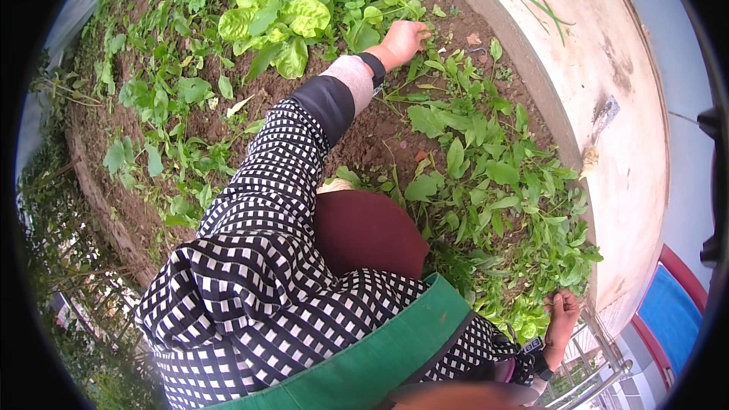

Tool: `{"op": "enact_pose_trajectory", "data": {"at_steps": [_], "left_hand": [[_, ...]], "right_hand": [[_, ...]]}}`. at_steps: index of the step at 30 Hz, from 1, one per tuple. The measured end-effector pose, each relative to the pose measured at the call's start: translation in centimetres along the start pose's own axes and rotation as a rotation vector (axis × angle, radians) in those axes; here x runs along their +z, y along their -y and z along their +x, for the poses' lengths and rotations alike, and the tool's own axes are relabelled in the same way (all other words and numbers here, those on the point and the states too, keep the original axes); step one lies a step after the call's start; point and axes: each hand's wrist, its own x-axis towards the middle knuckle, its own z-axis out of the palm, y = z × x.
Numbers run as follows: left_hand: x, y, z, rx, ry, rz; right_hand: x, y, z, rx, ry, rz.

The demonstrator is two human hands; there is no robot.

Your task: The person weeds a garden bed by hand and with a small hand trowel. They pull weeds from the soil and use the trowel to loosen and remove them, working across the bed.

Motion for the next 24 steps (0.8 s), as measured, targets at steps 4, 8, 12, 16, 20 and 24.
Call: {"op": "enact_pose_trajectory", "data": {"at_steps": [4,8,12,16,20,24], "left_hand": [[-1.2,-2.8,0.3,-0.161,-0.059,-0.363],[-5.0,-3.2,-1.0,-0.095,-0.196,-0.654],[-6.9,-2.0,-0.8,-0.345,-0.332,-0.490],[-5.0,-1.9,1.3,-0.395,-0.201,-0.389],[-0.1,-3.3,1.0,0.066,0.039,0.322],[2.5,-4.0,-1.0,0.085,0.296,0.571]], "right_hand": [[-0.2,-0.1,-0.2,0.002,0.023,-0.012],[-0.4,-0.5,-0.4,0.018,0.057,0.013],[-0.5,-0.8,-0.4,0.026,0.083,-0.035],[-0.5,-0.8,-0.3,0.037,0.094,-0.063],[-0.2,-0.5,-0.3,0.030,0.122,-0.069],[0.2,-0.3,-0.4,0.038,0.134,-0.075]]}}
